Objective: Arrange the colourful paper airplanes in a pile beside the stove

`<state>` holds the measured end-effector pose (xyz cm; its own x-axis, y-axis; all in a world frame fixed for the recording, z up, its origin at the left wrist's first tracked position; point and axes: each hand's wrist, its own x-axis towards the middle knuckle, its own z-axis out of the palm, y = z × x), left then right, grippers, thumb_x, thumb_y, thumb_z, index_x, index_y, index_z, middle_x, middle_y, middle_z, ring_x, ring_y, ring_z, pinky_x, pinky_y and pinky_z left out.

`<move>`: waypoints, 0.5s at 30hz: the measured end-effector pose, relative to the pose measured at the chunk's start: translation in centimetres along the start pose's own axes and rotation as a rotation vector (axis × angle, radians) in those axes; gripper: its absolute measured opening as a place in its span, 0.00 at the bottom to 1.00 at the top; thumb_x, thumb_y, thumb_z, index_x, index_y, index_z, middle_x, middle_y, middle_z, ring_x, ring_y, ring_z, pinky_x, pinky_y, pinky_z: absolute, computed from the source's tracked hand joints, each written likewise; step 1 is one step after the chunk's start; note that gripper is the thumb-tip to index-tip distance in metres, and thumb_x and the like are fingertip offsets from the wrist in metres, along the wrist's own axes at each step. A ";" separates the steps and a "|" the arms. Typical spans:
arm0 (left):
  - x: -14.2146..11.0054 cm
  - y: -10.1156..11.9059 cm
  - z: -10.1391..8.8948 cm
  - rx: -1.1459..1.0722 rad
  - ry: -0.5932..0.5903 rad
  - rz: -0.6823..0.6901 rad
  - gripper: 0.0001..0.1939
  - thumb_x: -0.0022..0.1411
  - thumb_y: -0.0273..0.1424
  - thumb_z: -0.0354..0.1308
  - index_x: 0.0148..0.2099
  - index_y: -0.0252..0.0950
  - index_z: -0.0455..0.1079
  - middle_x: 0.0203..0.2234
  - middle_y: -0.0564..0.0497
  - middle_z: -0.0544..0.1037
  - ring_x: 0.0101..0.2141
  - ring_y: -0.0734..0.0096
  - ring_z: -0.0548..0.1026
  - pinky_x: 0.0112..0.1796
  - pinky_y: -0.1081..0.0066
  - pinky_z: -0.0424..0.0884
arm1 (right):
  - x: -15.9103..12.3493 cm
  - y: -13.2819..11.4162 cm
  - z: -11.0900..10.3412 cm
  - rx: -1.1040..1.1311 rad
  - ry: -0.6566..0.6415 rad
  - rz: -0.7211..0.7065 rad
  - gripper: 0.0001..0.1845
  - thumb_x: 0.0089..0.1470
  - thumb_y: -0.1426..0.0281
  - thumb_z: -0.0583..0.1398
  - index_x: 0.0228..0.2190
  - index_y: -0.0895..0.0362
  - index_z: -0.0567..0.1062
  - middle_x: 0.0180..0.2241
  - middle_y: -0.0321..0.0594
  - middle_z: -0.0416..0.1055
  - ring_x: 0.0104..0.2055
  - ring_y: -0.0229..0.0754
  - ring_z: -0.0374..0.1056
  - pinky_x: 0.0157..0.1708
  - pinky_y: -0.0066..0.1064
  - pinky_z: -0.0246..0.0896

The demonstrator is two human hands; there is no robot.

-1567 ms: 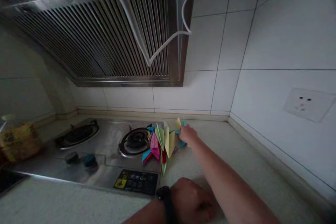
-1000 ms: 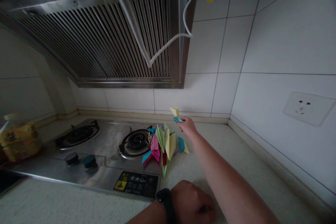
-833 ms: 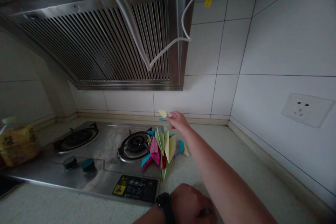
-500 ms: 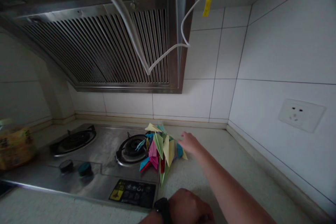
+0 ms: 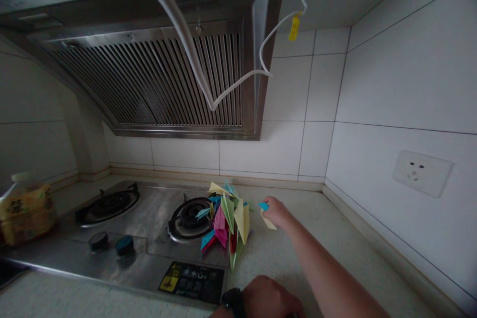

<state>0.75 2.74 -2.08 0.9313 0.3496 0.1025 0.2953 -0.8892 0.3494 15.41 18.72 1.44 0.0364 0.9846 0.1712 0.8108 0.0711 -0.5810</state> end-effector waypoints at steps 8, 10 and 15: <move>0.2 -0.8 1.0 -0.009 0.047 -0.004 0.18 0.65 0.46 0.49 0.45 0.39 0.72 0.35 0.53 0.79 0.36 0.73 0.77 0.32 0.77 0.64 | 2.6 -6.9 -2.5 0.576 0.028 -0.016 0.30 0.48 0.69 0.58 0.54 0.57 0.68 0.44 0.42 0.71 0.37 0.35 0.69 0.30 0.23 0.60; 0.6 -1.2 1.4 -0.026 0.020 -0.028 0.17 0.65 0.44 0.51 0.46 0.39 0.73 0.37 0.53 0.79 0.37 0.72 0.77 0.32 0.77 0.64 | 3.6 -9.1 -2.6 0.710 -0.016 -0.014 0.32 0.50 0.67 0.58 0.57 0.60 0.64 0.41 0.44 0.72 0.33 0.34 0.68 0.27 0.22 0.60; 1.4 -2.4 2.6 -0.035 -0.035 -0.178 0.11 0.61 0.36 0.57 0.44 0.40 0.74 0.32 0.56 0.79 0.27 0.78 0.74 0.27 0.79 0.62 | 5.3 -12.4 -2.1 0.841 -0.107 0.021 0.35 0.50 0.67 0.59 0.58 0.66 0.62 0.41 0.50 0.71 0.32 0.34 0.68 0.31 0.24 0.65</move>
<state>1.85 4.61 -5.17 0.8719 0.4896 0.0044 0.4491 -0.8033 0.3912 6.75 22.73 11.24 -0.0432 0.9938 0.1026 0.1050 0.1066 -0.9887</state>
